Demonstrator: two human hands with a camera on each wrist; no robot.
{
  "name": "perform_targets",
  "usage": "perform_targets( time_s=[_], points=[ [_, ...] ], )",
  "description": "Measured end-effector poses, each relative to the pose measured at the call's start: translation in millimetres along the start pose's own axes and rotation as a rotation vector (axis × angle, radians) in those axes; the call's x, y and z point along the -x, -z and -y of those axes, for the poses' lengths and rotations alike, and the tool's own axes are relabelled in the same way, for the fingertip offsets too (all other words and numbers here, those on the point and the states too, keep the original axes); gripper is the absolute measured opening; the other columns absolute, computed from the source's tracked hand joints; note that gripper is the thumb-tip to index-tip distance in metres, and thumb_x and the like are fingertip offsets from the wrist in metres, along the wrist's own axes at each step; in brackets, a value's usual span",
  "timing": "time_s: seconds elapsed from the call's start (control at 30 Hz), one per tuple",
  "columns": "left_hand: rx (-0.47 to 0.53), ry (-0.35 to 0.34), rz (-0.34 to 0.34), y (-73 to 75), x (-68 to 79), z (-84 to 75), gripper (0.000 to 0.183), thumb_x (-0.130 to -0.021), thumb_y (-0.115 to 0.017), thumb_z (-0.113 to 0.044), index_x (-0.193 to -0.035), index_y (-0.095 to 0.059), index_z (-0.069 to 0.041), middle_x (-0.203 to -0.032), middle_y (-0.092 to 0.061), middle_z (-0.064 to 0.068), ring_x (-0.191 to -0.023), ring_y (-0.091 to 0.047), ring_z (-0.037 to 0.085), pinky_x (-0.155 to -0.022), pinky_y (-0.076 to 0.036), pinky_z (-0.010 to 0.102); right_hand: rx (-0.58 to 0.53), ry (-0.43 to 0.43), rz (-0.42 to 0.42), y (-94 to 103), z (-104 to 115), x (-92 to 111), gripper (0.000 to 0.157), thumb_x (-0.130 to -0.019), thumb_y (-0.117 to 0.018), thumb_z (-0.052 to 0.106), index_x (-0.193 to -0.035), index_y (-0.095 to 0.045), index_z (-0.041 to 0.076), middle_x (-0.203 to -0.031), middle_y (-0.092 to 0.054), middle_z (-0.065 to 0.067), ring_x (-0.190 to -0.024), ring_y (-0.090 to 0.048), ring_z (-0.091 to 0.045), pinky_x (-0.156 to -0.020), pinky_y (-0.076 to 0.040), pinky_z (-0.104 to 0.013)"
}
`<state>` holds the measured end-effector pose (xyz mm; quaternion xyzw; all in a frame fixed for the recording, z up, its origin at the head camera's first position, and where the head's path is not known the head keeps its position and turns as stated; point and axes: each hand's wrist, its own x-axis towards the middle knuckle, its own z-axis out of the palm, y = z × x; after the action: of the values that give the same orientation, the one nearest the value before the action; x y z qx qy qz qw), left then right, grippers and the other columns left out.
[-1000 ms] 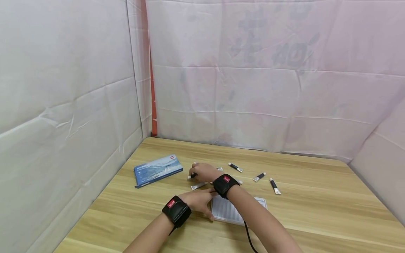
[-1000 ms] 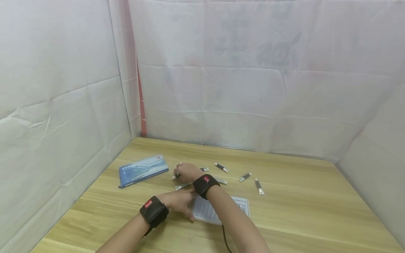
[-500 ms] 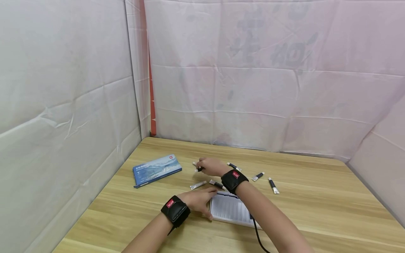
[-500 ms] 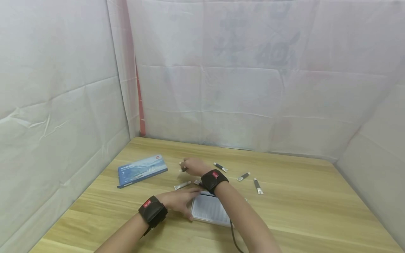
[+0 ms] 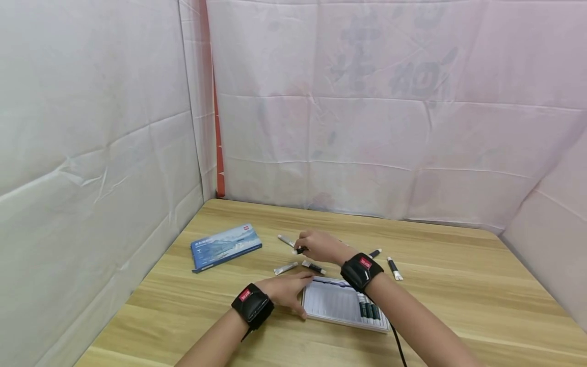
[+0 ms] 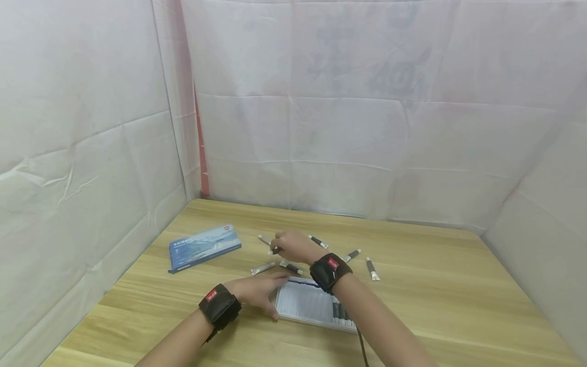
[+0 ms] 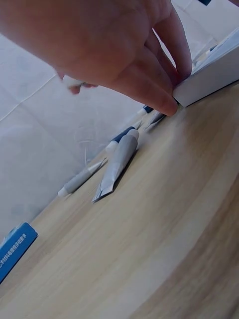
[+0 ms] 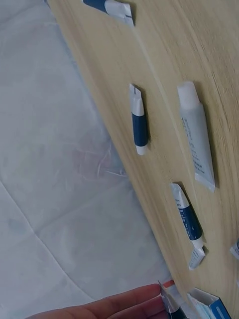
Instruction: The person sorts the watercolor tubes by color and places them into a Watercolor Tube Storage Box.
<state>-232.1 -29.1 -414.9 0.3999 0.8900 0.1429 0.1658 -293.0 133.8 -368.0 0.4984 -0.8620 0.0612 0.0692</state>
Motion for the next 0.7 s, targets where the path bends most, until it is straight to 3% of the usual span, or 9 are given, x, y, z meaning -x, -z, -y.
perform_targets(
  time_s=[0.3, 0.7],
  points=[
    [-0.004, 0.004, 0.001, -0.9, -2.3, 0.2, 0.093, -0.071, -0.076, -0.043, -0.142, -0.032, -0.003, -0.148, -0.025, 0.006, -0.132, -0.024, 0.016, -0.104, -0.026, 0.026, -0.009, -0.009, -0.015, 14.7, 7, 37, 0.019, -0.08, -0.068, 0.001, -0.099, -0.068, 0.005, -0.09, -0.058, -0.003, -0.078, -0.057, -0.014, -0.066, -0.049, -0.024],
    [0.035, 0.042, 0.0, -0.5, -1.7, -3.0, 0.094, -0.069, -0.078, -0.041, -0.142, -0.033, -0.003, -0.147, -0.028, 0.005, -0.132, -0.026, 0.016, -0.105, -0.025, 0.026, -0.009, -0.04, -0.012, 15.0, 13, 88, 0.021, -0.079, -0.069, 0.001, -0.098, -0.07, 0.007, -0.093, -0.058, -0.001, -0.081, -0.058, -0.011, -0.066, -0.05, -0.021]
  ],
)
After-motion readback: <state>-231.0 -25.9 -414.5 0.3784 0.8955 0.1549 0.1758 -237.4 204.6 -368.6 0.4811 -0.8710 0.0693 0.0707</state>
